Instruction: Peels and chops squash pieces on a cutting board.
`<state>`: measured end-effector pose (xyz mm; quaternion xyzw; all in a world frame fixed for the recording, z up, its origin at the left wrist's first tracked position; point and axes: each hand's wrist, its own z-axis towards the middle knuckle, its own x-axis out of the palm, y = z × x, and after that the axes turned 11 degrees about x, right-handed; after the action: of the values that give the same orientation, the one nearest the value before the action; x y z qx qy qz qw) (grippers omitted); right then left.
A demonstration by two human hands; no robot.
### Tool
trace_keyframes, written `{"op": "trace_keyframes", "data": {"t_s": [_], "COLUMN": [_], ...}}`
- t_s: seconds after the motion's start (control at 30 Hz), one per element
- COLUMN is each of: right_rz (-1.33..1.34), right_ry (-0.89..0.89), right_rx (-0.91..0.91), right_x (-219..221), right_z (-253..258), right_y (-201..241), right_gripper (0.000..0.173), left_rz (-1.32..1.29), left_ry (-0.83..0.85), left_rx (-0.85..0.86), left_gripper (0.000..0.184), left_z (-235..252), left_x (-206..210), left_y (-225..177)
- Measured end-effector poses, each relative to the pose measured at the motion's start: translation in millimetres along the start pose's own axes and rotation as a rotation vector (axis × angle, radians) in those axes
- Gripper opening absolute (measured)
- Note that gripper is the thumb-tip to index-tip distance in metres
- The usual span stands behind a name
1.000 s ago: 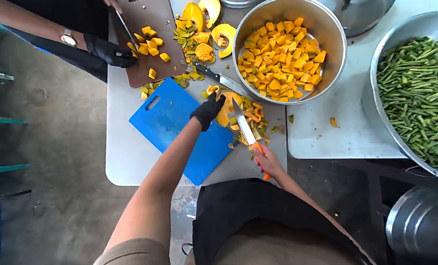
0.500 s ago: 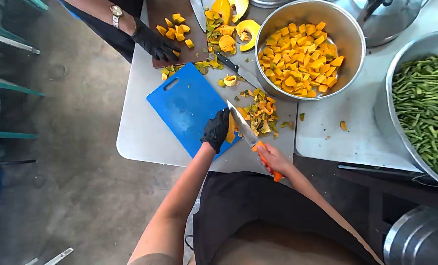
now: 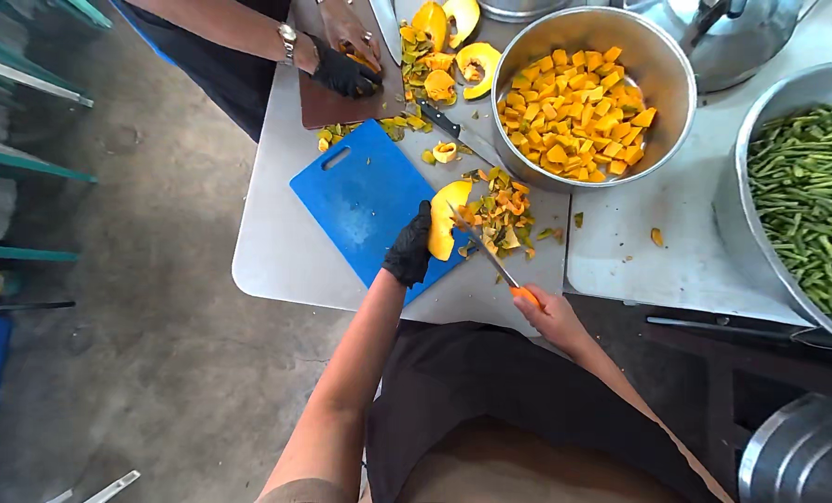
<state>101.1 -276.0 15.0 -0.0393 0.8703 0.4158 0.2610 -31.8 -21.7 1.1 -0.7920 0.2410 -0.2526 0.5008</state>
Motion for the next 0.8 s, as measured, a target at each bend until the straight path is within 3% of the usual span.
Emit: {"op": "trace_keyframes", "data": {"t_s": [0.13,0.43,0.53,0.6,0.67,0.8], "right_rz": [-0.120,-0.278,-0.259,-0.193,-0.160,-0.202], "right_ry": [-0.039,-0.170,-0.103,-0.039,-0.045,-0.092], "right_rx": [-0.079,0.057,0.117,0.061,-0.057,-0.106], "right_x": [4,17,14,9,9,8], "right_z": [-8,-3,3,4,-2,-5], "right_y": [1,-1,-5,-13,-13,-9], "right_gripper": [0.073,0.067,0.063,0.066,0.073,0.078], "left_rz": [0.004,0.149,0.069,0.075,0.055,-0.008], "left_ry": [0.029,0.014,0.023,0.038,0.064,0.118], "left_rx": [0.071,0.052,0.021,0.036,0.071,0.079], "left_gripper": [0.053,0.053,0.051,0.051,0.048,0.044], "left_z": [5,0,-1,-1,0,11], "left_x": [0,5,6,6,5,4], "left_y": [-3,-6,0,0,-4,-3]}}
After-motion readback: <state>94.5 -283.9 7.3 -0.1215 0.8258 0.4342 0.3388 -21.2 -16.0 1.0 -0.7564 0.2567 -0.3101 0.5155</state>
